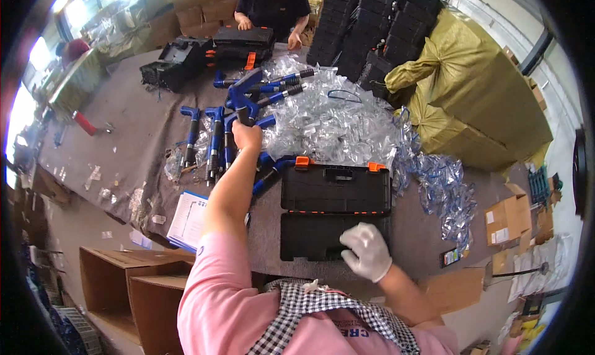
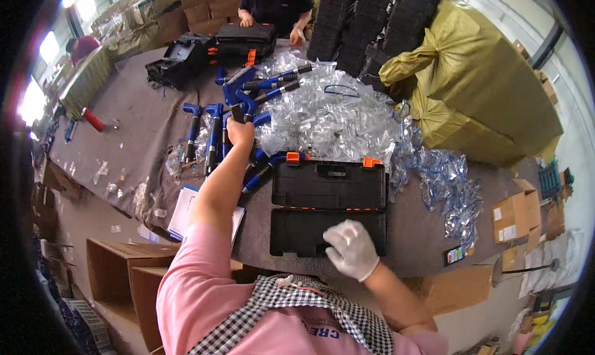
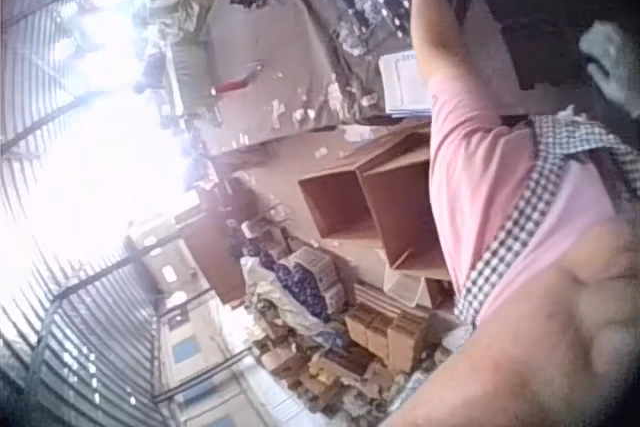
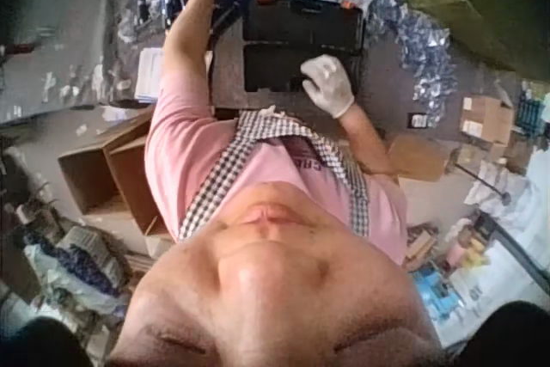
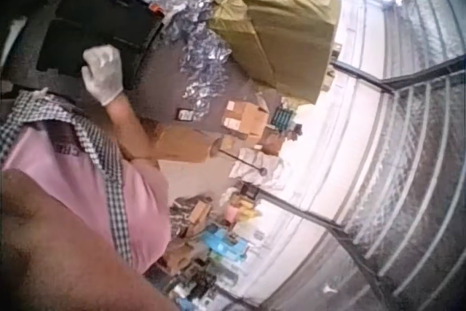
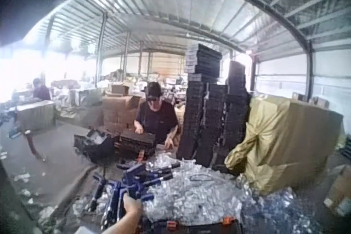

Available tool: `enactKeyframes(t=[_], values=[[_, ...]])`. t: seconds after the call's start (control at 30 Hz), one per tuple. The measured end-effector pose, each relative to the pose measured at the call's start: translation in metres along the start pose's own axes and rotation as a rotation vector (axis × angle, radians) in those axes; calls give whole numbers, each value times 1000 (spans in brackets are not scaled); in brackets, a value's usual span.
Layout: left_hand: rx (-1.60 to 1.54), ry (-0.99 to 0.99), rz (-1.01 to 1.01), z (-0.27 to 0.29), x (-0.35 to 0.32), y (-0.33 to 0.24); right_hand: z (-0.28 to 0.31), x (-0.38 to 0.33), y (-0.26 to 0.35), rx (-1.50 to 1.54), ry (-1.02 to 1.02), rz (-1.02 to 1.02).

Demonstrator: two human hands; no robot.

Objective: Packaging handheld tools into plastic cases and then into cardboard boxes for shipping.

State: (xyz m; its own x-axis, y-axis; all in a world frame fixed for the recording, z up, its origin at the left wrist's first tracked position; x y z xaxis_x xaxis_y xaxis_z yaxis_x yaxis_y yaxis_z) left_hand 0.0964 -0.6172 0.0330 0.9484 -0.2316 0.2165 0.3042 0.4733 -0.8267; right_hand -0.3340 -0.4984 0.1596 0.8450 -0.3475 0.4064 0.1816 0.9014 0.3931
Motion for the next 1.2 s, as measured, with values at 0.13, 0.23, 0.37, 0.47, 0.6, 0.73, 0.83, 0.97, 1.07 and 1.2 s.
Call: enactKeyframes(t=[0.13, 0.23, 0.37, 0.47, 0.6, 0.73, 0.83, 0.97, 1.07, 1.2], values=[[196, 211, -501, 72, -44, -113, 66, 42, -43, -314, -237, -74], [427, 376, -793, 117, -109, -182, 140, 94, -52, -420, -499, -70], [576, 457, -1069, 138, -215, -230, 138, 87, -122, 129, -29, -77], [348, 327, -1284, 123, -265, -212, 112, 51, -98, 845, 69, -472], [373, 449, -1421, 112, -295, -163, 63, -9, -109, 1201, 51, -622], [728, 661, -1202, 130, -265, -64, 29, -56, -139, 1366, 138, -760], [637, 550, -1284, 157, -258, -34, 2, -60, -153, 1375, 227, -832], [608, 635, -743, 146, -245, 17, -29, -64, -171, 1482, 214, -930], [498, 817, -535, 144, -241, 31, -46, -70, -183, 1281, 177, -908], [430, 874, -519, 146, -237, 33, -34, -73, -179, 1396, 225, -814]])
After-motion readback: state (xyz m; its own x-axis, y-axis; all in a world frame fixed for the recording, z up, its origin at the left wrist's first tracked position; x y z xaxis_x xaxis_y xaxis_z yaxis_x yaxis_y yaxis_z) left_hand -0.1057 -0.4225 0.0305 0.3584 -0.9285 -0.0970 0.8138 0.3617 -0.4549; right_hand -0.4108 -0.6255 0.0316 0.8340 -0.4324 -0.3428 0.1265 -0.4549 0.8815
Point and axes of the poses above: each hand's wrist, its own x-axis towards the middle knuckle, its own z-axis out of the back of the hand, y = z × x, the point moved 1 cm from there along x, towards the middle knuckle, and after that the axes turned 2 degrees about x, right-handed, at the moved point
